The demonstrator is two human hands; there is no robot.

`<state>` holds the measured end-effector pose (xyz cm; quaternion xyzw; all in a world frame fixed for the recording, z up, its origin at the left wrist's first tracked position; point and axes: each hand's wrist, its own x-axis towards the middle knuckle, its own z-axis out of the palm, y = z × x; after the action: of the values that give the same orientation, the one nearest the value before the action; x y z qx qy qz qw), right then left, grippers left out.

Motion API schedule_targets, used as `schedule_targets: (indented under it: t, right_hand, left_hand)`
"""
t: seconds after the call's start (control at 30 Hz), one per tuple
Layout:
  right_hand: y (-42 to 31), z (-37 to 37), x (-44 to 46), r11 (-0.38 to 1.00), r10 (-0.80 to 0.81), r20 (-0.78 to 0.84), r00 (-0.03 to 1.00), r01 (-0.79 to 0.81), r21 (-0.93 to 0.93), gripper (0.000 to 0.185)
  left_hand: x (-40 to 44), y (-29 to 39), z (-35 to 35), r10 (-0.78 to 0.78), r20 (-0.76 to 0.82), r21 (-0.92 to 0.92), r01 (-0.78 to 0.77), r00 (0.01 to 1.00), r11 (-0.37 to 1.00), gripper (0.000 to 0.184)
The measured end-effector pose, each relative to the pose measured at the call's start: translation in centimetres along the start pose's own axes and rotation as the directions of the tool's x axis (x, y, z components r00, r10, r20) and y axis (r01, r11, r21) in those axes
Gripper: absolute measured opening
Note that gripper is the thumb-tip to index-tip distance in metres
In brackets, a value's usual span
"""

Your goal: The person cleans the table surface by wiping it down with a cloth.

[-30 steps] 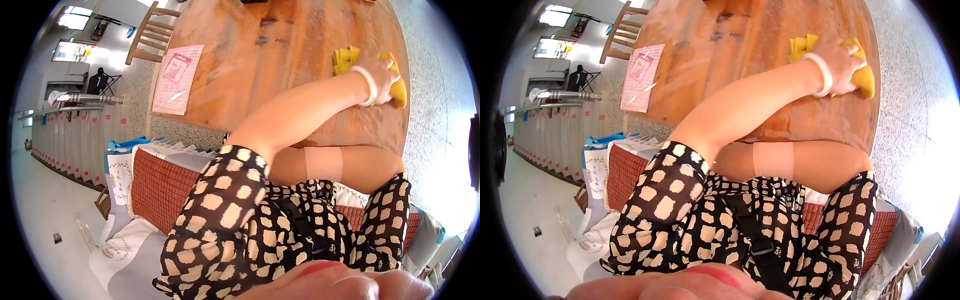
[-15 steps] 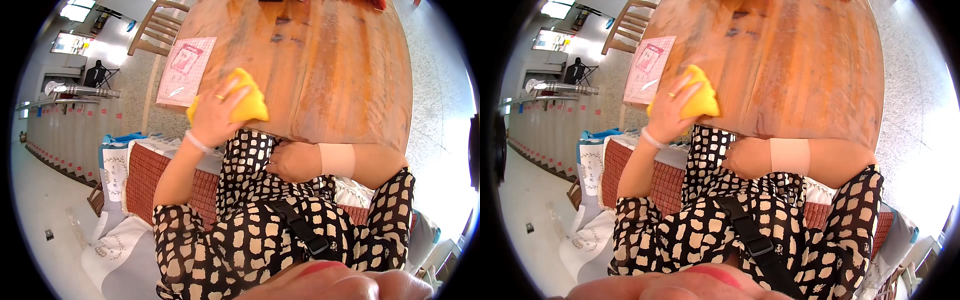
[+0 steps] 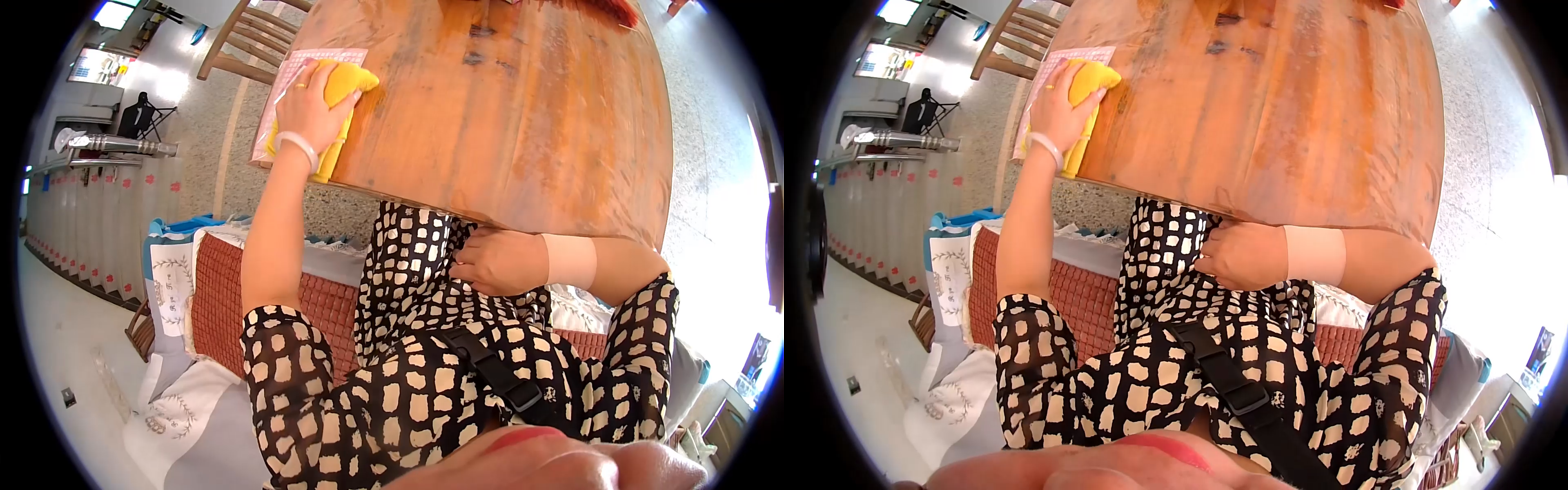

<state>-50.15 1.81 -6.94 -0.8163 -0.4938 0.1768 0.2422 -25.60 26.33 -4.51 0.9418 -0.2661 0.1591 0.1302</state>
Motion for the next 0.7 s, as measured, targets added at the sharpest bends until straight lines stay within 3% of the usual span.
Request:
schedule_targets:
  t: [0.23,0.53,0.7]
  right_hand:
    - [-0.1,-0.3,-0.1,0.999,0.013,0.002,1.000,-0.013,0.032,0.032]
    - [-0.1,-0.3,-0.2,1.000,0.016,0.015,1.000,-0.016,0.006,0.034]
    - [0.0,-0.2,-0.4,1.000,0.013,0.024,1.000,-0.014,0.026,0.033]
  left_hand:
    - [4.5,-0.1,1.8,-0.184,0.010,0.180,0.179,0.983,0.967,0.064]
    - [8.3,-0.2,2.2,-0.447,0.107,0.197,0.422,0.888,0.885,0.070]
    - [9.4,0.3,1.9,-0.487,0.087,0.221,0.460,0.869,0.860,0.069]
